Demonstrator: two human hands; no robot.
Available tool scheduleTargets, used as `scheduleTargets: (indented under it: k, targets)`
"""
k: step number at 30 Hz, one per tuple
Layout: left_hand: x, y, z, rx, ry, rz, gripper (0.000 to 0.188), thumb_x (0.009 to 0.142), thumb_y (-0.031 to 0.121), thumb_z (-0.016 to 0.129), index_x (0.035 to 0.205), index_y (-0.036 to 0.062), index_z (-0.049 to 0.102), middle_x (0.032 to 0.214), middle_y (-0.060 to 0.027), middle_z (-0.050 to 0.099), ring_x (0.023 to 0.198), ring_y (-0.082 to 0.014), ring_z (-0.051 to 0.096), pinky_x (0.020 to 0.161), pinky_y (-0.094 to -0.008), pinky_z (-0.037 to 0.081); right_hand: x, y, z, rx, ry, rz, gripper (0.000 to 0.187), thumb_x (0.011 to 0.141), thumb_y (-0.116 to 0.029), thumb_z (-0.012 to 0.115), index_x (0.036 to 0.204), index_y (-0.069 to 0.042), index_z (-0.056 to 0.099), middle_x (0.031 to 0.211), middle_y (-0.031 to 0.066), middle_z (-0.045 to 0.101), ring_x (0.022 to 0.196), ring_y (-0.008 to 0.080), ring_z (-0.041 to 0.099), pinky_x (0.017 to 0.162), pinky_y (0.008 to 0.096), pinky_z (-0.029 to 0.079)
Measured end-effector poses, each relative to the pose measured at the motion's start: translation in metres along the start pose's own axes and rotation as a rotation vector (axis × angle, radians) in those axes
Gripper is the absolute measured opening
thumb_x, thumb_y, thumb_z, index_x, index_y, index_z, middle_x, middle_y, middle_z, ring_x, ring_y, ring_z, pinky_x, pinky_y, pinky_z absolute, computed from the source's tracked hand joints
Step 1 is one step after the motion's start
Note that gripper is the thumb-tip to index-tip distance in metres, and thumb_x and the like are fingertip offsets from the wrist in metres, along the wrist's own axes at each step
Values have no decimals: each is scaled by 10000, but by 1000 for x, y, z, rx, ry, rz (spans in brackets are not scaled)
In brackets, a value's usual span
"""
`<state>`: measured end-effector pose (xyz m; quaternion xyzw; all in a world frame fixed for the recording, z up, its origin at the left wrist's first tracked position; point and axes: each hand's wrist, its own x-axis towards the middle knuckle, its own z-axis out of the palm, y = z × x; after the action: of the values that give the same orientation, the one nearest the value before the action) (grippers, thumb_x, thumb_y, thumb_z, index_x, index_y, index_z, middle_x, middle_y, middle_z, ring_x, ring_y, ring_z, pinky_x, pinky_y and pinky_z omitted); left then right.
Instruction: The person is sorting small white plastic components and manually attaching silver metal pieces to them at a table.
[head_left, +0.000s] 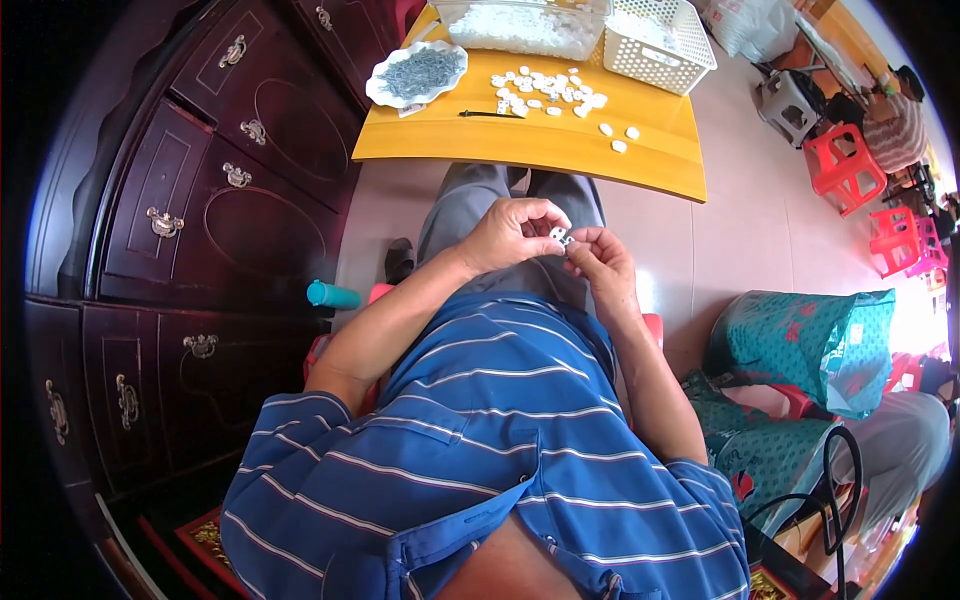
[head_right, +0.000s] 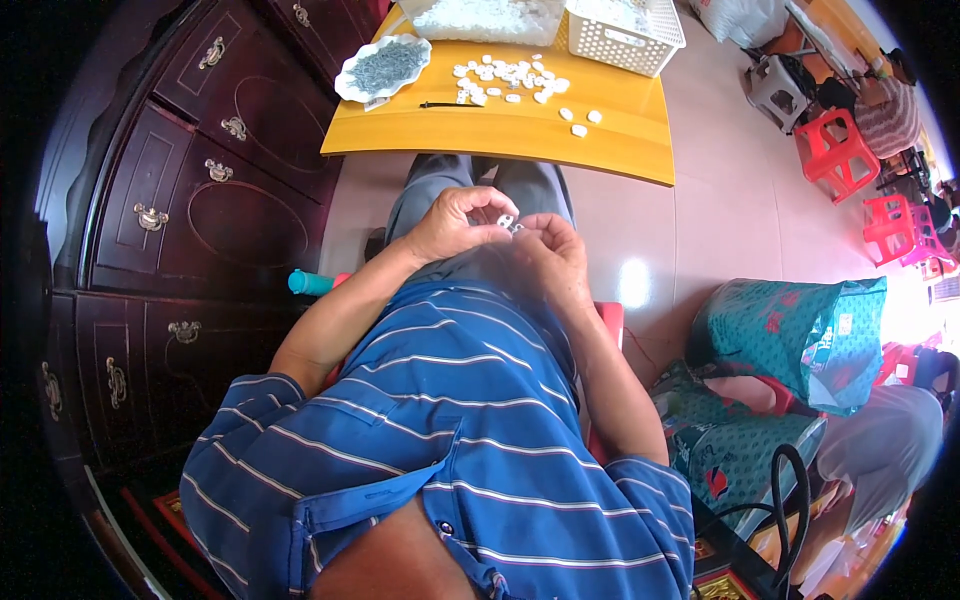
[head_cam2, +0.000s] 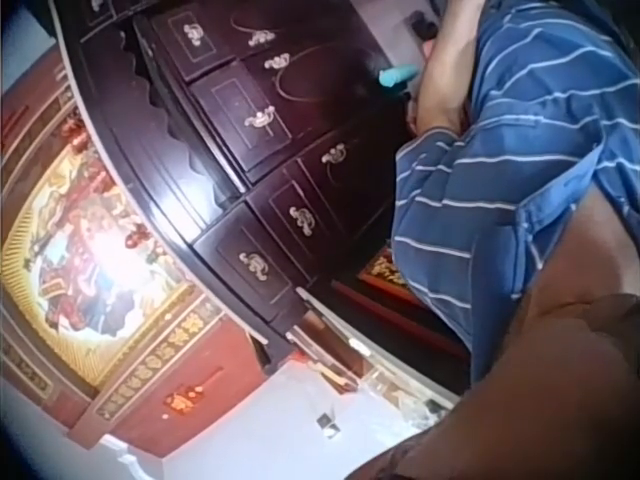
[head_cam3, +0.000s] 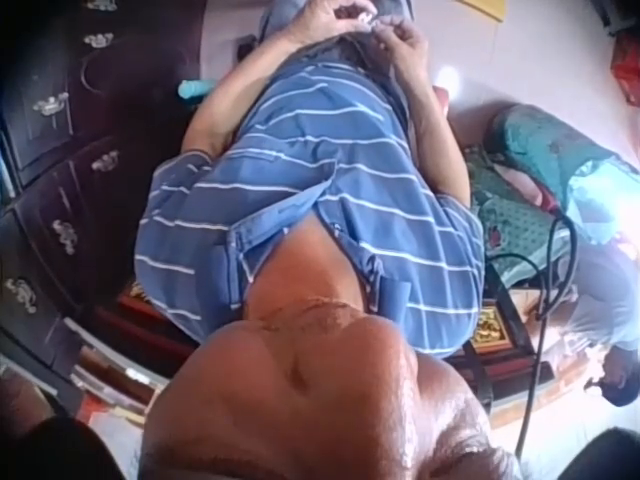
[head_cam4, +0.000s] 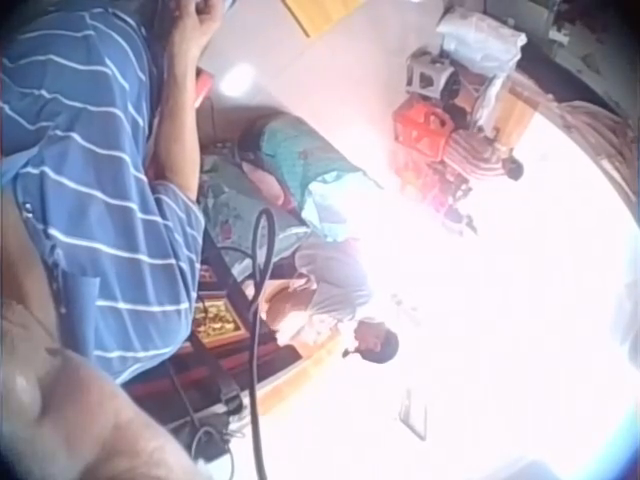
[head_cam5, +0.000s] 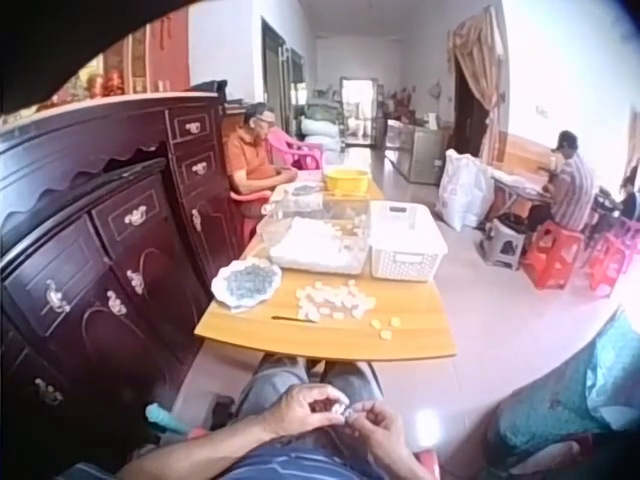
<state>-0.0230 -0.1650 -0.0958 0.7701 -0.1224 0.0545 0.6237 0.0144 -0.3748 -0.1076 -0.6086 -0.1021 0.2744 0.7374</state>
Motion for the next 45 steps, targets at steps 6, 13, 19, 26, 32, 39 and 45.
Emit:
scheduleTargets:
  k: [6,13,19,26,32,39,45]
  targets:
    - [0,-2,2,-13,-3,-2,262,815,52,842,1057,81,745,845,28,698,758,-45,621,723,-219,517,0,0,0,21,-4,-3,144,998,-98,666,1123,-26,662,902,20,711,770,89,662,722,221,506]
    - [1,-3,-1,12,-27,9,259,810,41,832,1050,84,743,919,19,714,840,-71,651,752,-237,525,1,2,-1,41,-10,28,149,997,-94,667,1130,-27,661,904,26,714,762,88,660,715,221,504]
    - [0,-4,-3,-6,-68,4,261,804,39,830,1044,82,739,988,9,710,871,-88,656,757,-248,528,0,2,-4,45,-48,37,128,993,-92,673,1103,-26,672,867,19,712,754,82,657,709,221,500]
    - [2,-2,-7,38,-107,19,246,809,62,831,1034,70,731,1024,-9,708,874,-106,649,736,-252,534,-1,1,-3,47,-52,62,91,991,-93,682,1063,-37,682,851,9,710,742,73,650,704,214,498]
    - [2,-1,-6,80,-142,97,242,813,60,828,1033,63,728,1046,-25,715,886,-105,648,747,-257,547,-3,-4,4,50,-16,52,41,954,-63,667,987,-39,669,766,-18,672,641,43,590,591,199,470]
    - [1,-3,-4,-15,-134,34,239,824,62,826,1041,63,728,1054,-21,721,912,-98,654,768,-254,555,-5,-8,7,114,20,106,64,976,-102,677,984,-39,687,767,-17,673,649,57,603,606,201,478]
    - [2,-3,-6,-23,-167,10,248,814,66,840,1040,71,739,1066,-13,726,918,-95,654,769,-249,555,-4,-9,1,34,-34,145,156,988,-180,691,984,-27,720,798,13,706,706,74,629,674,214,499]
